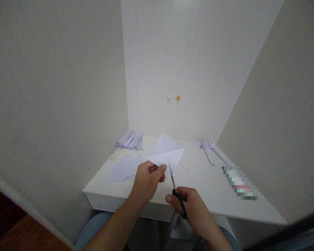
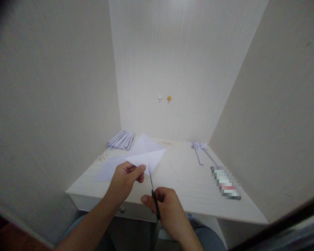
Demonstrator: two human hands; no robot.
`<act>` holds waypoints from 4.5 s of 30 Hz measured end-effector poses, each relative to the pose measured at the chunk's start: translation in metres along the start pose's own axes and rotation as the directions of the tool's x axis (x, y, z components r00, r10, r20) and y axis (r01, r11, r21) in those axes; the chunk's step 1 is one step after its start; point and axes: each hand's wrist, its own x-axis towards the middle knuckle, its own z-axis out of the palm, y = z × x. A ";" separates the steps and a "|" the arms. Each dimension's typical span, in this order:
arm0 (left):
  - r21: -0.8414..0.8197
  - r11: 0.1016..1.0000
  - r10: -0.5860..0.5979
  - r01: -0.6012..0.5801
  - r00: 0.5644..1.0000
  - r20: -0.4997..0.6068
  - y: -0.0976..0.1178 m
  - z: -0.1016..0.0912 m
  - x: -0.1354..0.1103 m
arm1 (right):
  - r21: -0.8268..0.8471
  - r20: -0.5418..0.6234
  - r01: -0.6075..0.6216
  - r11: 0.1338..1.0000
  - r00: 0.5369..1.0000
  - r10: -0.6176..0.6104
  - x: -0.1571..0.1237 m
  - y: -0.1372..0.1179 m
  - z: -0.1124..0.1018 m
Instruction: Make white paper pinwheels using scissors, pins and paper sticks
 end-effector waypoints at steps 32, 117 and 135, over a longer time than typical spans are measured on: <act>-0.036 0.999 0.001 0.000 1.000 0.029 -0.007 -0.001 -0.002 | -0.013 -0.004 -0.012 1.000 1.000 0.012 0.001 -0.002 0.001; -0.055 0.998 -0.006 0.009 0.998 0.059 -0.011 -0.002 -0.006 | 0.020 0.059 0.006 1.000 0.998 -0.007 0.001 -0.003 -0.002; -0.073 0.994 -0.063 0.084 0.966 0.249 -0.001 -0.022 0.016 | 0.201 -0.360 0.305 0.931 0.907 -0.219 0.013 -0.032 -0.054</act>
